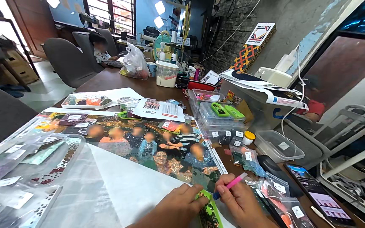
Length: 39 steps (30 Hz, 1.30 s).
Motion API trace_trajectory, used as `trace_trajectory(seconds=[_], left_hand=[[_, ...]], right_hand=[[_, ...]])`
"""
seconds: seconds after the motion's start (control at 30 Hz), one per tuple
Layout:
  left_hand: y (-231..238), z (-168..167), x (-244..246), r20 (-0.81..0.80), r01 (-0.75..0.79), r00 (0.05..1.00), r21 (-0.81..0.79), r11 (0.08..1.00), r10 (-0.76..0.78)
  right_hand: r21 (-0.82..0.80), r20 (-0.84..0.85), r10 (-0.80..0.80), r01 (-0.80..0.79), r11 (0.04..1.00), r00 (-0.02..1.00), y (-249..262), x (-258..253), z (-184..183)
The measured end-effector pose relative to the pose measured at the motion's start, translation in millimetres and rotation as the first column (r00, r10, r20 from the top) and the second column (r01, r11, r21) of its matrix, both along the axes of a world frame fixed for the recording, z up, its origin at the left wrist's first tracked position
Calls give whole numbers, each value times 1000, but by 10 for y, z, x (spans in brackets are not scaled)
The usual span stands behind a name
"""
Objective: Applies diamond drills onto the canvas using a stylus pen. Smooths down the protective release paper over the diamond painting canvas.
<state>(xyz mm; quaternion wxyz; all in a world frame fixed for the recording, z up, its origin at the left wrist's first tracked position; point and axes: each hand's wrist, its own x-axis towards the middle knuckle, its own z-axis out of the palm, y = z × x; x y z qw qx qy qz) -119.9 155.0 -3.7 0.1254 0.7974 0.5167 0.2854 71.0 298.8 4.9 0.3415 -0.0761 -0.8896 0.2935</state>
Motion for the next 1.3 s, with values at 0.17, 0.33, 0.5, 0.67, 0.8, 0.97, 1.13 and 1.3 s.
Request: trace_trajectory(seconds=[0.17, 0.33, 0.5, 0.67, 0.8, 0.97, 1.13, 1.3], left_hand=[[3, 5, -9, 14, 15, 1000, -9, 1000, -14], [-7, 1, -10, 39, 10, 999, -22, 1000, -9], [-22, 46, -15, 81, 29, 996, -67, 997, -24], [-30, 53, -10, 123, 18, 992, -70, 997, -9], [-21, 40, -10, 165, 9, 986, -11, 1000, -7], [26, -1, -13, 210, -66, 977, 212, 975, 20], [6, 48, -6, 191, -121, 979, 287, 950, 67], [-33, 89, 1, 184, -102, 982, 284, 953, 50]], right_hand=[[-7, 0, -9, 9, 1000, 1000, 0, -3, -3], [-129, -37, -30, 25, 991, 999, 2, -1, 8], [-302, -55, -89, 68, 951, 995, -35, 13, 67], [-503, -45, -168, 123, 856, 985, -57, 4, 124], [-605, -13, -218, 166, 779, 976, -49, 0, 153], [-653, 37, -257, 218, 726, 966, -24, -4, 174], [-670, 56, -272, 238, 703, 961, -21, -10, 182], [-624, 10, -342, 273, 732, 940, 52, 17, 184]])
